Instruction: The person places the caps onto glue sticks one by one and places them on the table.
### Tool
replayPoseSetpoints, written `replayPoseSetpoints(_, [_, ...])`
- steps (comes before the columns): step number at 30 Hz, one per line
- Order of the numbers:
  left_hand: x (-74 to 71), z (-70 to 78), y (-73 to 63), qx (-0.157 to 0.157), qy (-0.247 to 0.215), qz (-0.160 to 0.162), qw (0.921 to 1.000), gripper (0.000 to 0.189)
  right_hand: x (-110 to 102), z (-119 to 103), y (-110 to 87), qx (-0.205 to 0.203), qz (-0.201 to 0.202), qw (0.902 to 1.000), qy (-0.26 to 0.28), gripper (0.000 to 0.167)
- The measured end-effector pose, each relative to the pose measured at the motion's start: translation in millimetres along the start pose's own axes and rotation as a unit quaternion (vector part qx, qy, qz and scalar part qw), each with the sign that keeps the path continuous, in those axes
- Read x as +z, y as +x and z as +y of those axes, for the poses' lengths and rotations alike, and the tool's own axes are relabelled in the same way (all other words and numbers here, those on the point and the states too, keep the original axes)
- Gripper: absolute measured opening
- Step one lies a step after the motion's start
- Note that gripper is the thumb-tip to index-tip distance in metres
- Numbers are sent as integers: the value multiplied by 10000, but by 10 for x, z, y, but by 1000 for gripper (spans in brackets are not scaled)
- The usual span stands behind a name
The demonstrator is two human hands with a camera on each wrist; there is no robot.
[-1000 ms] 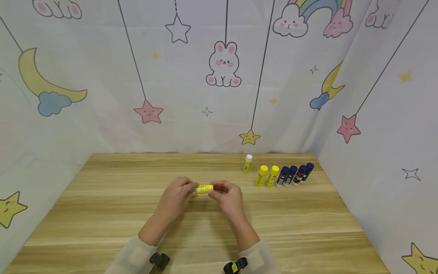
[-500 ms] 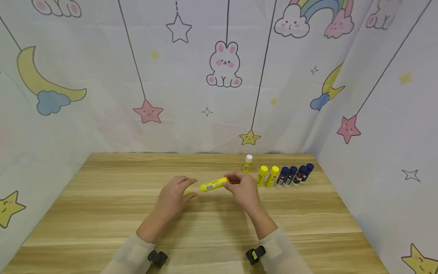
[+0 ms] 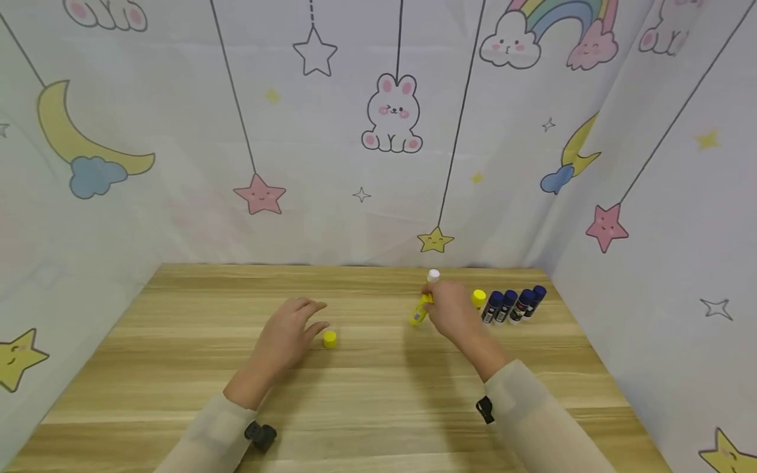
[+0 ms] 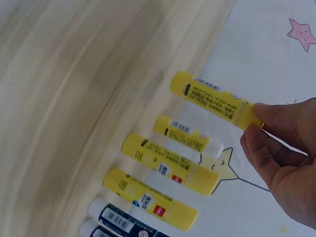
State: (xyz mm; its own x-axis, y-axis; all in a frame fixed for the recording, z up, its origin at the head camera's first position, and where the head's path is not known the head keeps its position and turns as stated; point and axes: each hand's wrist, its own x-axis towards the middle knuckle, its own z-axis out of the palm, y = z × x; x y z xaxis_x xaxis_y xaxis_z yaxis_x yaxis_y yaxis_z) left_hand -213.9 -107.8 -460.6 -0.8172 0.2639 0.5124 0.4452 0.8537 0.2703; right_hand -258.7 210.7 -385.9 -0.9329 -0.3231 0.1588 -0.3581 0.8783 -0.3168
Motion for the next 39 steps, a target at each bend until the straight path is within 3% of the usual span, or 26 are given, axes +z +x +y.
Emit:
replayPoseSetpoints(10, [-65,-83,-4,-100,84,-93,9999,34,-94,170,141,-128,-424,9958,-806,29])
replayPoseSetpoints(29, [-53,-72,28,-55,-23,-161,9999,33,-66,306,190,31,-572,9931,-1019,29])
replayPoseSetpoints(39, [35,16,67,-56,-195,-246,9995,34,-14,323,155,-115,-182,9940,-1069,38])
